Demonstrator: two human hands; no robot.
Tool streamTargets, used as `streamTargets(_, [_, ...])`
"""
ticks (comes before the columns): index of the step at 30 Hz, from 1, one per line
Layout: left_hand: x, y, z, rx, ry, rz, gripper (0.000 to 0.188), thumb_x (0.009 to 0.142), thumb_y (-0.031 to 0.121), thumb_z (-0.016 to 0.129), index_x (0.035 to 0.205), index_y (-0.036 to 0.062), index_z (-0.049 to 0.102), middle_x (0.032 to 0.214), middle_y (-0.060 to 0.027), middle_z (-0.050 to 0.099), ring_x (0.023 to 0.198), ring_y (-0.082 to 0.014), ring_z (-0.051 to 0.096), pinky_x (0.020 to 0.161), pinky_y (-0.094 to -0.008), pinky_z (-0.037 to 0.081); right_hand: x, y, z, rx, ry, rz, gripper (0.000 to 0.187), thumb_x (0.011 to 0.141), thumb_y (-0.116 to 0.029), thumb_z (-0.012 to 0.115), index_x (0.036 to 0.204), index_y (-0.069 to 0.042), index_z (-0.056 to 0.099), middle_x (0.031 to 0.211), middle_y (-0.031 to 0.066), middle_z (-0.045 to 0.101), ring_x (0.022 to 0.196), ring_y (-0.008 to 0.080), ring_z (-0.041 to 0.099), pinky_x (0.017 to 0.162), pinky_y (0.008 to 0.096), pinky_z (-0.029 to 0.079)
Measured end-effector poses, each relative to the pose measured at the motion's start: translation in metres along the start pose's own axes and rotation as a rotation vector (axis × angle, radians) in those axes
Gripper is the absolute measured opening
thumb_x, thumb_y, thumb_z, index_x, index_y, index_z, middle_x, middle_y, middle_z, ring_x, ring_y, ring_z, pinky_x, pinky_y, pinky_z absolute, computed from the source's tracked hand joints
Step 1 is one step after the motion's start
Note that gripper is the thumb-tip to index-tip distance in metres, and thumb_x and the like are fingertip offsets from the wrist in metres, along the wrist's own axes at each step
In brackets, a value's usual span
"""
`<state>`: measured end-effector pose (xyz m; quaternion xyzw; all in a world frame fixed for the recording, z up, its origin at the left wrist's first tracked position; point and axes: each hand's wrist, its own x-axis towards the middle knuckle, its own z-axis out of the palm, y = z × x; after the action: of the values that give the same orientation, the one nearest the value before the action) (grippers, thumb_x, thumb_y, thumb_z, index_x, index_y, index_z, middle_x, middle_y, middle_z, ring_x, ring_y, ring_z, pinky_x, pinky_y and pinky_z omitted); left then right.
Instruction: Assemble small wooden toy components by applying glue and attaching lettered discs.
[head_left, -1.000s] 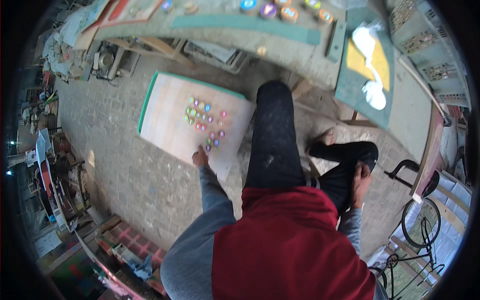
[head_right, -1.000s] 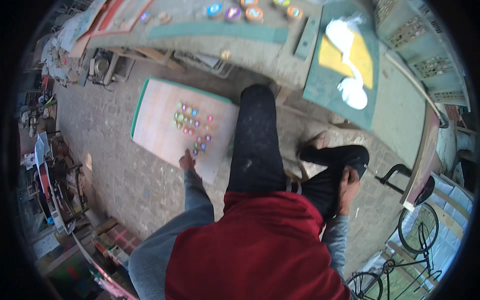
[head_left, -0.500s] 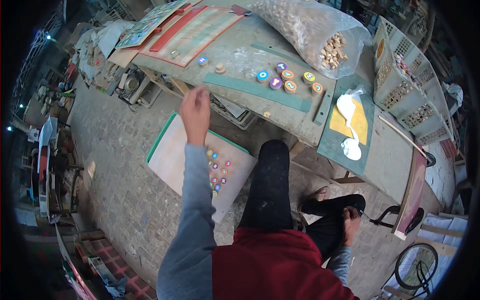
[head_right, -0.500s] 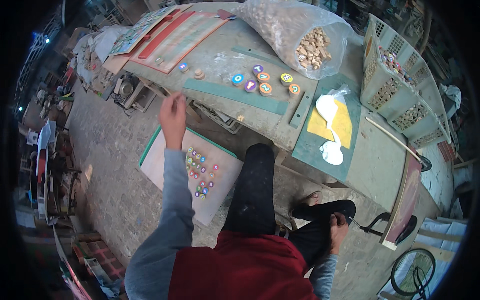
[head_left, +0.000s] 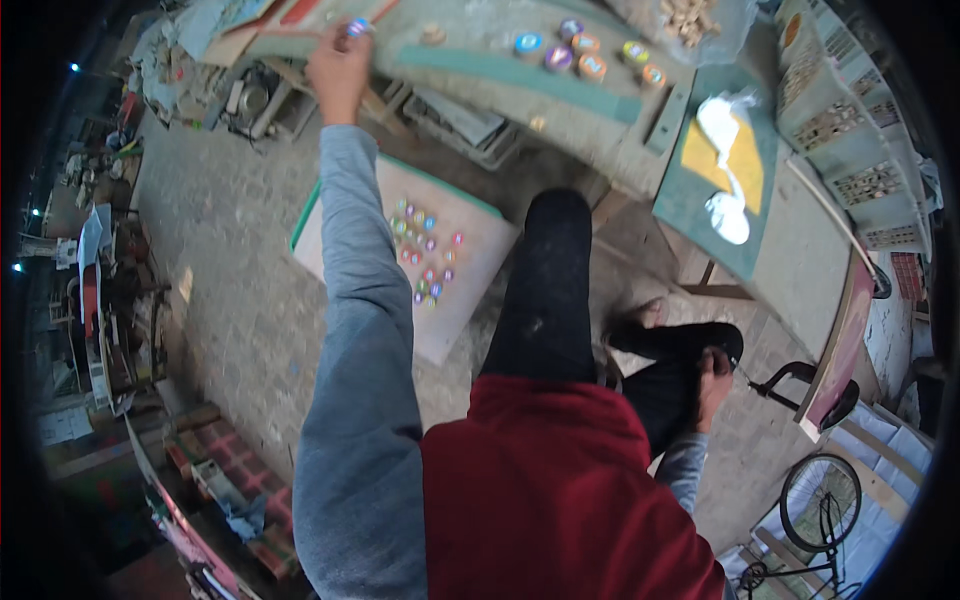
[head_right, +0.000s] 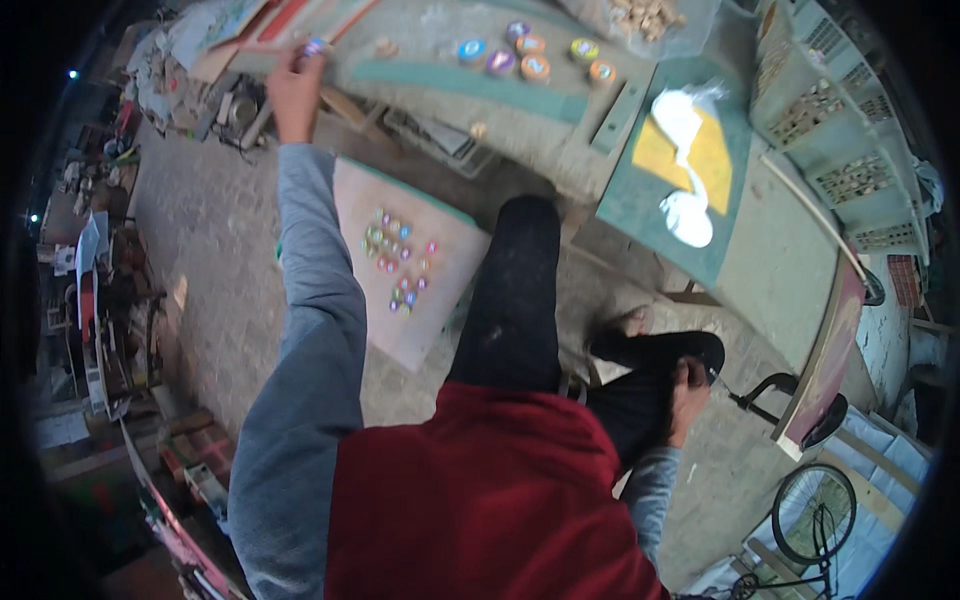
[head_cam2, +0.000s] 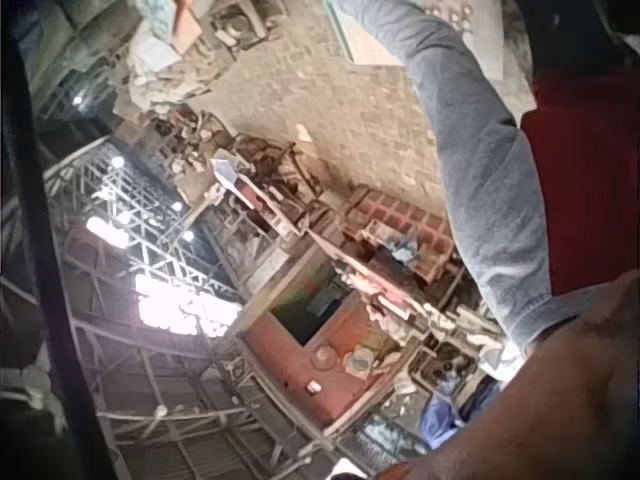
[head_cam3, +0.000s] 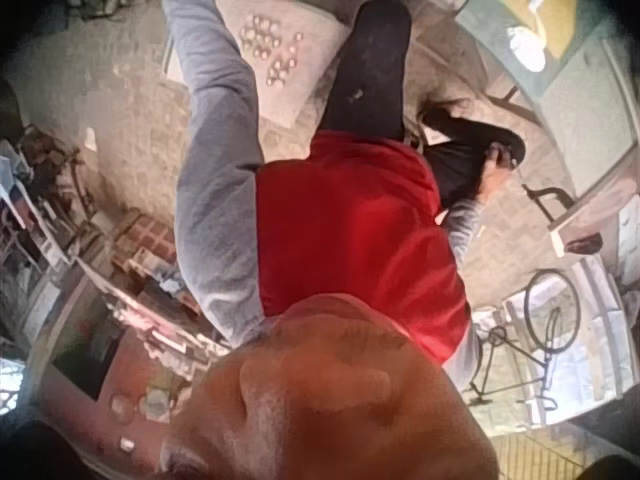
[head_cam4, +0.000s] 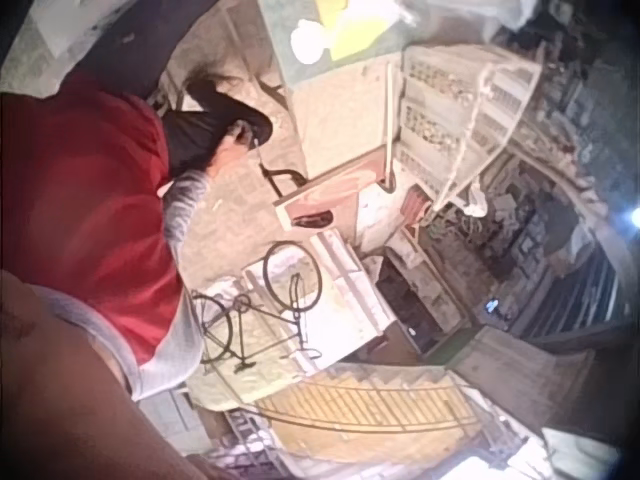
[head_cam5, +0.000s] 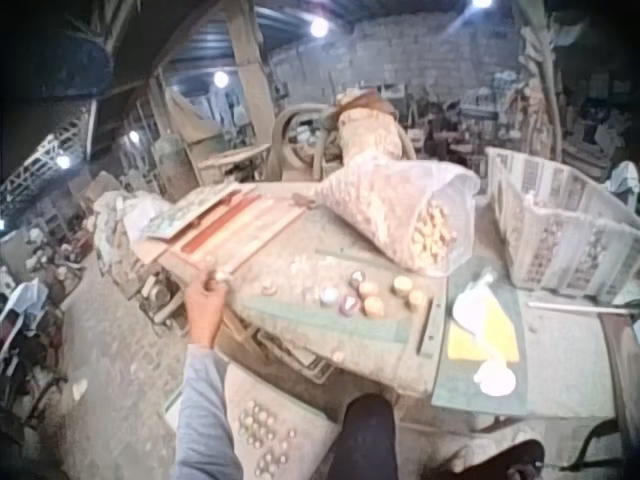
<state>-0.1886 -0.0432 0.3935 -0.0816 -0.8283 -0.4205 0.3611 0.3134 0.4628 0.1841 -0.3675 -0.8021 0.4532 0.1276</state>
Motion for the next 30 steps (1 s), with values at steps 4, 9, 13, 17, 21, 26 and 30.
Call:
streamTargets(4, [-0.068, 0.000, -0.060, -0.166, 0.114, -0.139, 0.042, 0.085, 0.013, 0.069, 0.122, -0.0053, 0.063, 0.096, -0.0062, 0.069, 0.080, -0.0116, 0.060, 0.077, -0.0274, 0.051, -0.001, 0.003, 0.000, -0.062, 0.039, 0.002, 0.026, 0.093, -0.025, 0.066, 0.103, 0.000, 0.070, 0.076, 0.0041, 0.063, 0.069, 0.0123, 0.058, 0.067, 0.0271, 0.047])
streamTargets(9, [-0.234, -0.094, -0.127, 0.288, -0.023, -0.535, 0.035, 0.086, 0.016, 0.073, 0.114, -0.0028, 0.068, 0.086, -0.0045, 0.069, 0.079, -0.0121, 0.062, 0.076, -0.0295, 0.052, 0.004, -0.001, 0.006, -0.068, 0.023, 0.001, 0.026, 0.093, -0.025, 0.066, 0.102, -0.001, 0.071, 0.074, 0.0034, 0.062, 0.068, 0.0109, 0.057, 0.066, 0.0264, 0.046])
streamTargets(13, [-0.401, -0.225, -0.140, 0.167, -0.077, -0.828, 0.030, 0.079, 0.015, 0.077, 0.104, -0.0006, 0.072, 0.089, -0.0110, 0.075, 0.080, -0.0161, 0.068, 0.076, -0.0316, 0.054, 0.004, -0.002, 0.009, -0.108, 0.003, 0.017, 0.027, 0.093, -0.026, 0.065, 0.102, 0.000, 0.071, 0.073, 0.0036, 0.062, 0.067, 0.0113, 0.056, 0.065, 0.0272, 0.045])
streamTargets(17, [-0.466, -0.245, -0.118, 0.409, -0.196, -1.005, 0.036, 0.068, 0.019, 0.080, 0.100, 0.0041, 0.075, 0.088, -0.0118, 0.075, 0.082, -0.0232, 0.071, 0.078, -0.0360, 0.055, 0.000, -0.010, 0.007, -0.157, 0.023, 0.014, 0.029, 0.093, -0.027, 0.065, 0.102, 0.000, 0.071, 0.072, 0.0048, 0.062, 0.067, 0.0121, 0.057, 0.065, 0.0282, 0.045])
streamTargets(21, [-0.476, -0.241, -0.103, 0.386, -0.252, -1.009, 0.038, 0.067, 0.016, 0.079, 0.103, 0.0042, 0.074, 0.090, -0.0129, 0.074, 0.084, -0.0246, 0.071, 0.079, -0.0371, 0.056, 0.000, -0.007, 0.009, -0.135, 0.030, 0.011, 0.030, 0.093, -0.028, 0.065, 0.102, 0.000, 0.071, 0.072, 0.0052, 0.062, 0.067, 0.0126, 0.057, 0.065, 0.0284, 0.046])
streamTargets(26, [-0.471, -0.245, -0.095, 0.318, -0.337, -0.939, 0.041, 0.069, 0.012, 0.078, 0.109, 0.0038, 0.072, 0.093, -0.0139, 0.074, 0.086, -0.0252, 0.071, 0.080, -0.0370, 0.056, 0.000, -0.003, 0.010, -0.153, 0.037, 0.007, 0.029, 0.093, -0.028, 0.065, 0.102, -0.001, 0.071, 0.073, 0.0050, 0.063, 0.067, 0.0126, 0.058, 0.065, 0.0284, 0.046])
streamTargets(30, [-0.469, -0.246, -0.084, 0.266, -0.369, -0.890, 0.044, 0.070, 0.010, 0.076, 0.113, 0.0040, 0.070, 0.098, -0.0153, 0.073, 0.093, -0.0269, 0.071, 0.084, -0.0376, 0.055, 0.002, -0.001, 0.007, -0.161, 0.040, 0.017, 0.029, 0.093, -0.029, 0.065, 0.102, -0.002, 0.071, 0.072, 0.0048, 0.064, 0.066, 0.0130, 0.059, 0.065, 0.0291, 0.047])
